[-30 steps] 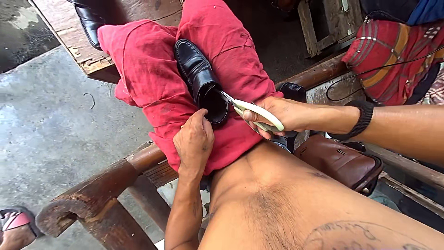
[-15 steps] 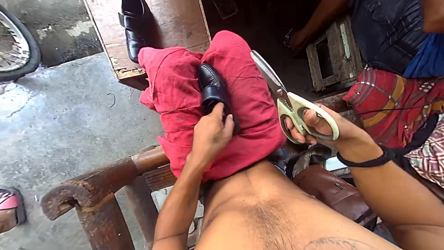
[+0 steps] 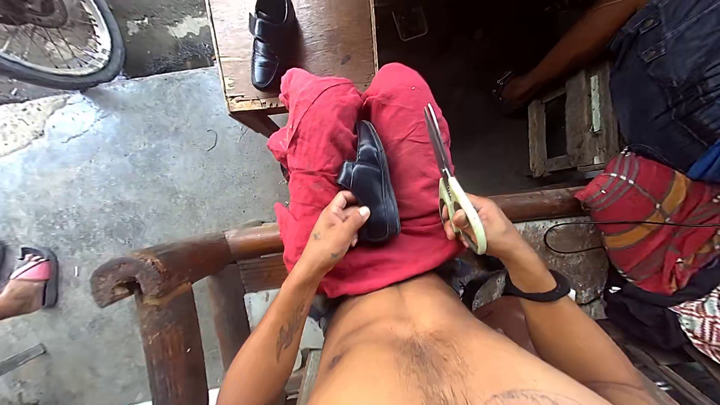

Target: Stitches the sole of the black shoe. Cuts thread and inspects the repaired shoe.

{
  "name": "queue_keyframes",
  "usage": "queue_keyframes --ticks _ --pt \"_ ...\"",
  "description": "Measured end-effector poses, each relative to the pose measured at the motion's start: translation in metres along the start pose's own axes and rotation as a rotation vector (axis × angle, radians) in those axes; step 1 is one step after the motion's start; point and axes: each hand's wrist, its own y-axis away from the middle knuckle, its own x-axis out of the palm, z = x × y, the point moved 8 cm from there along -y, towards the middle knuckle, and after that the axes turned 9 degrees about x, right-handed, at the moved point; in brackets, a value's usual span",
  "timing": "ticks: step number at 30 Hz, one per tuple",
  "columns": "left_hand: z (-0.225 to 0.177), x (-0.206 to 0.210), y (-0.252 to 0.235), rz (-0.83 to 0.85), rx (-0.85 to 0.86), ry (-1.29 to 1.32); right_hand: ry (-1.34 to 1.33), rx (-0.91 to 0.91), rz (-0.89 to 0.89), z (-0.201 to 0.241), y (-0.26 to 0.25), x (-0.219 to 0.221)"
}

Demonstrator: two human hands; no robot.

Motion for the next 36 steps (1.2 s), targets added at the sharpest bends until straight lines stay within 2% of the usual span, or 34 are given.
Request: queue_keyframes --ticks 3,5,8,10,12,14,16,18,22,26,32,36 --pt "-0.037 -0.01 0.0 0.142 0.007 -0.922 0.192 0.065 -0.076 -0.004 0.002 -0.011" --pt "-0.073 -0.008 0.004 0.099 0.09 -1.267 0.312 0.104 -0.117 -0.014 0.011 -0.016" --pt "-0.126 0.017 -0.017 0.069 0.383 -1.435 0.365 0.139 -0.167 -0.026 0.019 -0.019" --pt "-0.133 0.039 -0.05 0.132 0.55 -1.453 0.348 0.151 -0.182 -0.032 0.02 -0.019" --pt "-0.116 0.054 -0.087 0.23 0.575 -1.509 0.364 0.161 -0.189 -0.034 0.023 -0.017" --pt "-0.1 0.057 -0.115 0.303 0.505 -1.596 0.402 0.146 -0.199 -0.03 0.022 -0.015" --pt "-0.094 0.054 -0.124 0.362 0.421 -1.661 0.445 0.114 -0.215 -0.025 0.026 -0.015" --pt "-0.093 0.046 -0.122 0.426 0.443 -1.591 0.495 0.072 -0.245 -0.024 0.035 -0.015" --pt "-0.094 0.022 -0.113 0.532 0.604 -1.199 0.618 -0.035 -0.29 -0.022 0.043 -0.007" --pt "-0.088 0.023 -0.109 0.531 0.683 -0.997 0.771 -0.134 -0.331 -0.015 0.044 0.0" --pt "-0.091 -0.001 -0.103 0.428 0.622 -0.617 0.97 -0.249 -0.433 -0.002 0.045 0.006" --pt "-0.088 -0.005 -0.102 0.432 0.56 -0.54 1.059 -0.3 -0.487 0.012 0.036 0.001"
